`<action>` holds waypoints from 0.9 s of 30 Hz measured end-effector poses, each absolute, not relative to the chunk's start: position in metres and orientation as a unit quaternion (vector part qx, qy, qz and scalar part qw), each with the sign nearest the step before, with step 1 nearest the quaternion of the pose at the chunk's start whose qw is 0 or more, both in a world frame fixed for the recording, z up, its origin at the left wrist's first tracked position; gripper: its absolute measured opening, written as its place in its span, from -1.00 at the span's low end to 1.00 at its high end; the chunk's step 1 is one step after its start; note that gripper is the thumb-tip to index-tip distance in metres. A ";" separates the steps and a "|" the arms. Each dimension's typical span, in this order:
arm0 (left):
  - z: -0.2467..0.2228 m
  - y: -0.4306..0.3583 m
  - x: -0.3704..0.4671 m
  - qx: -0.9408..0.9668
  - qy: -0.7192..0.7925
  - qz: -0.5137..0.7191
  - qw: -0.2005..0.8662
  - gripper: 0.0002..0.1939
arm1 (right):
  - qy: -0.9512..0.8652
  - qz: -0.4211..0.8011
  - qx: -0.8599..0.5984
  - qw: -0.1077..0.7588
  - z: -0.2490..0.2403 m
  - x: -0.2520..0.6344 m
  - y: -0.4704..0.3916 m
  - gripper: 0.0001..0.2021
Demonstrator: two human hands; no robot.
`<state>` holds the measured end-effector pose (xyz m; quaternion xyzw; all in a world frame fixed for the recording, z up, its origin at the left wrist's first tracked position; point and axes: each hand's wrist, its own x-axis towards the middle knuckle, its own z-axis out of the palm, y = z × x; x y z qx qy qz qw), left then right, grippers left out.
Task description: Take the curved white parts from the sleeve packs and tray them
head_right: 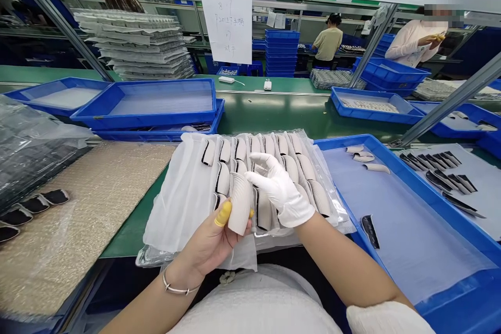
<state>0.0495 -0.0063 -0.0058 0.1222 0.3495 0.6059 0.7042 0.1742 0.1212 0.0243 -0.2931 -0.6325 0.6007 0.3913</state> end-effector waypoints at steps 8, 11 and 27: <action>-0.002 -0.004 0.050 0.194 0.422 0.610 0.642 -0.49 | -0.620 0.624 -0.327 0.345 0.028 0.183 0.118 -0.77; -0.005 -0.003 0.047 0.227 0.474 0.618 0.584 -0.47 | -0.691 0.583 -0.323 0.279 0.040 0.181 0.114 -0.74; -0.015 -0.044 -0.016 0.325 0.561 0.599 0.470 -0.51 | -0.750 0.580 -0.303 0.100 0.052 0.084 0.133 -0.65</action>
